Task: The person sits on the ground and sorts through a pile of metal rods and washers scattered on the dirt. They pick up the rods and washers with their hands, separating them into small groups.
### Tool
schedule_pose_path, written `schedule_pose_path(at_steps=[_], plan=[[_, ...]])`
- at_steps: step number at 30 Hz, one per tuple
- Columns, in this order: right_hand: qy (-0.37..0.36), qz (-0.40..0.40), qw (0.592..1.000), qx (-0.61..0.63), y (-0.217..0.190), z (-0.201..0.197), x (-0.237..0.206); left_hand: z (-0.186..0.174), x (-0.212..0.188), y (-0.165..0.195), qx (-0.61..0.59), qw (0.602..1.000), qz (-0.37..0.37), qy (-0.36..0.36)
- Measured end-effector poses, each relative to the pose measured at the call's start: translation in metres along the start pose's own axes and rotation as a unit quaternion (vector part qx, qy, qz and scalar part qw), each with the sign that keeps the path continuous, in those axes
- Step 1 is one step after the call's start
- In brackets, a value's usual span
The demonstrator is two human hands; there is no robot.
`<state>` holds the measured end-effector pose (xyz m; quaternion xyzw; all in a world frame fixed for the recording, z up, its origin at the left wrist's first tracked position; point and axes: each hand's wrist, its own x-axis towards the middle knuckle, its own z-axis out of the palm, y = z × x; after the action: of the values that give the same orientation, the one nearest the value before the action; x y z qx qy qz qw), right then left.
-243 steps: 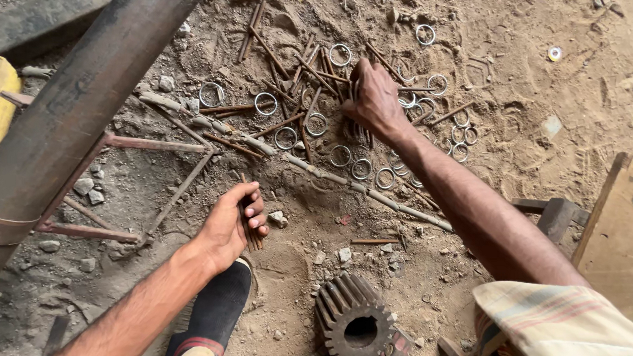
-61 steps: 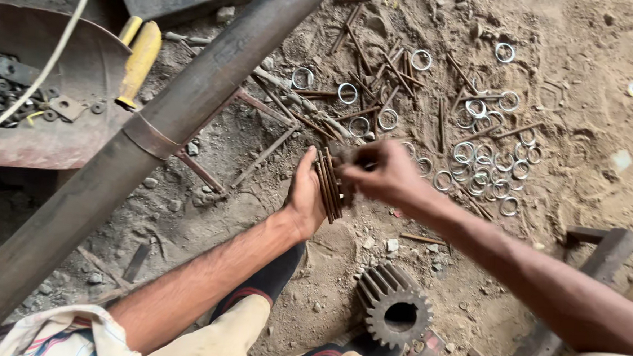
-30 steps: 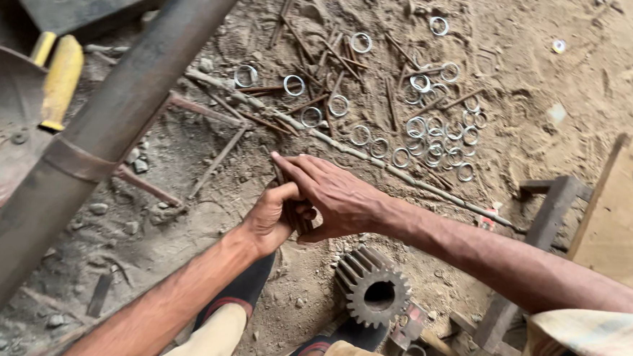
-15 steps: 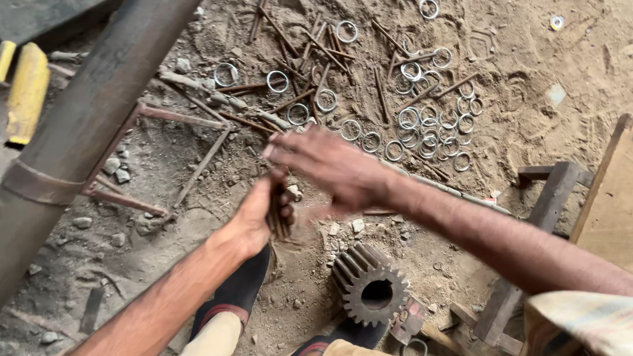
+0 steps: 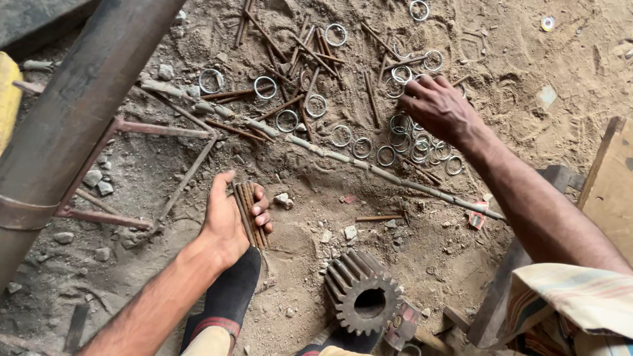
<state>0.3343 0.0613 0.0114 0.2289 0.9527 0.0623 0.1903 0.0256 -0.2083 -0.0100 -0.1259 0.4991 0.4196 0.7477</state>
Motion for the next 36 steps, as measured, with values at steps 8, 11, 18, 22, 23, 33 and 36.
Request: schedule_pose_path(at_steps=[8, 11, 18, 22, 23, 33, 36], plan=[[0.083, 0.066, 0.985, 0.139, 0.018, -0.011, -0.002, 0.008, 0.005, -0.003, 0.009, 1.000, -0.010, -0.006], [0.162, 0.315, 0.803, 0.479, 0.033, -0.011, -0.004, 0.005, 0.005, -0.003, 0.011, 1.000, -0.018, 0.004], [0.297, 0.376, 0.222, 0.849, 0.069, -0.013, -0.004, 0.005, 0.005, -0.001, -0.002, 1.000, -0.005, 0.000], [0.225, 0.473, 0.354, 0.775, 0.071, -0.013, -0.008, 0.009, 0.005, -0.002, 0.000, 1.000, -0.002, 0.007], [0.201, 0.503, 0.407, 0.736, 0.069, -0.013, -0.009, 0.010, 0.005, -0.002, 0.004, 1.000, 0.000, 0.008], [0.087, 0.541, 0.640, 0.539, 0.062, 0.009, -0.032, 0.011, -0.002, 0.001, -0.012, 1.000, 0.012, -0.010], [0.080, 0.545, 0.638, 0.539, 0.067, 0.012, -0.034, 0.013, -0.004, 0.001, -0.008, 1.000, 0.012, 0.003]])
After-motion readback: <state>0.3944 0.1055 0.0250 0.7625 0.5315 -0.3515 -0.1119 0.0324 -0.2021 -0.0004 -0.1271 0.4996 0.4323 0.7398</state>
